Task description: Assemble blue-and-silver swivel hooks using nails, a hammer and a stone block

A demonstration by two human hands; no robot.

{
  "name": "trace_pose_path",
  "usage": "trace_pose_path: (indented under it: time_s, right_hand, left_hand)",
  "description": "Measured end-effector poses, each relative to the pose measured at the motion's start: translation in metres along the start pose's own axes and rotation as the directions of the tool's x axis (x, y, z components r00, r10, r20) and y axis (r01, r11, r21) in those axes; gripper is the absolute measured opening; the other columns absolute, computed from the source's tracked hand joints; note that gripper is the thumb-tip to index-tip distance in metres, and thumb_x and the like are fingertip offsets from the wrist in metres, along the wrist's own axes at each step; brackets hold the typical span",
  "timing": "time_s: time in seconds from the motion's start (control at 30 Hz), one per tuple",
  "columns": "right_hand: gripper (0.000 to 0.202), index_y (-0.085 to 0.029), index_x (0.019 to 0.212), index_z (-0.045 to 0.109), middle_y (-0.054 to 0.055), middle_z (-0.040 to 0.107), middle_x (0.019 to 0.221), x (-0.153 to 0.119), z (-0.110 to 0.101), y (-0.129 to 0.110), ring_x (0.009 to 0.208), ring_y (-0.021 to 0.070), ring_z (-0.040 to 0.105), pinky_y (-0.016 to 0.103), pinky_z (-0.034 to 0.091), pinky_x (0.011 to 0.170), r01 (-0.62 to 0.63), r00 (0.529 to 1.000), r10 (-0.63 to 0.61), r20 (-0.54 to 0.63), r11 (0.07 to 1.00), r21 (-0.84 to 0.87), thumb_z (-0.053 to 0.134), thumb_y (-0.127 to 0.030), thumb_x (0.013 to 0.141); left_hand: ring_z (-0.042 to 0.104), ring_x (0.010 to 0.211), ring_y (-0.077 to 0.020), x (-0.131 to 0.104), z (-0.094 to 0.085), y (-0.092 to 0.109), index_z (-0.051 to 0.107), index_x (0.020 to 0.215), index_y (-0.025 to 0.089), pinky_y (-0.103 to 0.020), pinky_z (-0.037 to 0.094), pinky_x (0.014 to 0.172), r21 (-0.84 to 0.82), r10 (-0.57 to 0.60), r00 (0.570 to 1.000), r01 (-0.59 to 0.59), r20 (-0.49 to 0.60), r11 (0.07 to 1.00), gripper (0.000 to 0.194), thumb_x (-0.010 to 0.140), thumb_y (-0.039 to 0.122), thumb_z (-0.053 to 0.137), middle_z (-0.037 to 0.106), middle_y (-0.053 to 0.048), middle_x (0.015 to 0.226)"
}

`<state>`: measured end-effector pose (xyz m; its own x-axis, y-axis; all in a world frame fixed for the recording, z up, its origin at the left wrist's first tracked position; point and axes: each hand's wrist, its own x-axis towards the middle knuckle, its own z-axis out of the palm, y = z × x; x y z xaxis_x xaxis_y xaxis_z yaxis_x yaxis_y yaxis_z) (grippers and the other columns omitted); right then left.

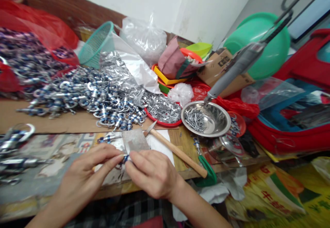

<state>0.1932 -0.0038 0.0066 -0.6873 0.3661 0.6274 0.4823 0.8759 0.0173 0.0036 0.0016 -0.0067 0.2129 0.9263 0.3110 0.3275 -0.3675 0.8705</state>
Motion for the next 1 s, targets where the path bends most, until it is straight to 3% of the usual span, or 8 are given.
trace_pose_path:
  time_s: [0.17,0.33,0.47,0.6,0.67,0.7,0.83,1.0]
  right_hand:
    - [0.025,-0.014,0.096,0.066,0.012,0.070,0.094,-0.002,0.006,-0.001,0.081,0.0178,0.066,0.028,0.055,0.065,-0.152,0.985,0.160,-0.070,0.982,0.116,0.045,-0.008,0.085]
    - [0.016,-0.014,0.090,0.070,0.010,0.071,0.083,0.001,0.013,-0.011,0.073,0.0151,0.067,0.022,0.055,0.065,-0.382,0.895,0.444,-0.050,0.818,0.430,0.059,-0.010,0.079]
    - [0.011,-0.015,0.083,0.073,0.007,0.071,0.074,0.007,0.010,-0.007,0.066,0.0143,0.066,0.022,0.054,0.061,-0.510,0.836,0.541,0.094,0.701,0.498,0.064,-0.017,0.077]
    - [0.016,-0.020,0.088,0.072,0.004,0.071,0.091,0.006,0.006,0.046,0.084,0.0150,0.065,0.026,0.052,0.078,-0.641,0.767,0.615,0.184,0.750,0.162,0.058,-0.021,0.082]
    - [0.030,-0.022,0.103,0.067,0.004,0.066,0.108,0.000,0.009,0.087,0.099,0.0144,0.060,0.028,0.047,0.088,-0.681,0.662,0.730,0.171,0.681,-0.269,0.044,-0.012,0.087]
    - [0.034,-0.020,0.105,0.067,0.006,0.065,0.112,-0.003,0.011,0.107,0.103,0.0162,0.059,0.030,0.045,0.090,-0.681,0.627,0.756,0.189,0.650,-0.339,0.043,-0.007,0.085]
    - [0.030,-0.018,0.090,0.072,0.010,0.070,0.091,-0.013,0.025,0.156,0.090,0.0231,0.063,0.032,0.047,0.081,-0.647,0.549,0.784,0.289,0.618,-0.448,0.050,-0.004,0.076]
    - [0.026,-0.017,0.083,0.071,0.010,0.066,0.088,-0.014,0.034,0.158,0.088,0.0236,0.061,0.030,0.045,0.077,-0.642,0.535,0.790,0.300,0.611,-0.463,0.051,-0.004,0.072]
  left_hand:
    - [0.062,0.078,-0.0143,0.001,-0.003,-0.002,0.069,0.075,0.024,-0.020,0.046,0.071,-0.033,0.061,0.998,-0.061,0.003,0.998,0.015,0.078,0.016,0.056,0.067,0.000,0.083]
    - [0.066,0.076,-0.0172,-0.002,-0.002,-0.006,0.070,0.081,0.023,-0.023,0.052,0.068,-0.284,-0.272,0.948,0.309,0.164,0.907,0.012,0.075,0.029,0.062,0.073,0.000,0.079]
    - [0.067,0.085,-0.0208,-0.004,0.009,-0.009,0.063,0.103,0.019,-0.027,0.055,0.074,-0.489,-0.476,0.861,0.499,0.181,0.716,0.047,0.058,0.031,0.075,0.074,-0.003,0.092]
    - [0.068,0.082,-0.0199,0.000,0.009,-0.011,0.047,0.121,0.016,-0.028,0.054,0.075,-0.544,-0.522,0.827,0.541,0.208,0.641,0.063,0.065,0.032,0.072,0.072,-0.003,0.084]
    - [0.067,0.079,-0.0199,0.004,0.006,-0.011,0.044,0.123,0.015,-0.028,0.053,0.072,-0.533,-0.521,0.813,0.570,0.258,0.625,0.066,0.065,0.032,0.072,0.070,-0.003,0.081]
    - [0.066,0.078,-0.0199,0.005,0.004,-0.012,0.043,0.124,0.014,-0.028,0.052,0.071,-0.517,-0.518,0.803,0.589,0.294,0.620,0.067,0.066,0.031,0.071,0.069,-0.003,0.079]
    - [0.062,0.073,-0.0180,0.011,-0.002,-0.016,0.030,0.131,0.020,-0.029,0.048,0.067,-0.467,-0.447,0.793,0.606,0.413,0.644,0.066,0.075,0.030,0.063,0.065,-0.001,0.077]
    - [0.057,0.069,-0.0152,0.024,-0.009,-0.023,0.029,0.130,0.017,-0.027,0.043,0.066,-0.438,-0.358,0.783,0.593,0.509,0.675,0.063,0.076,0.025,0.061,0.060,0.002,0.072]
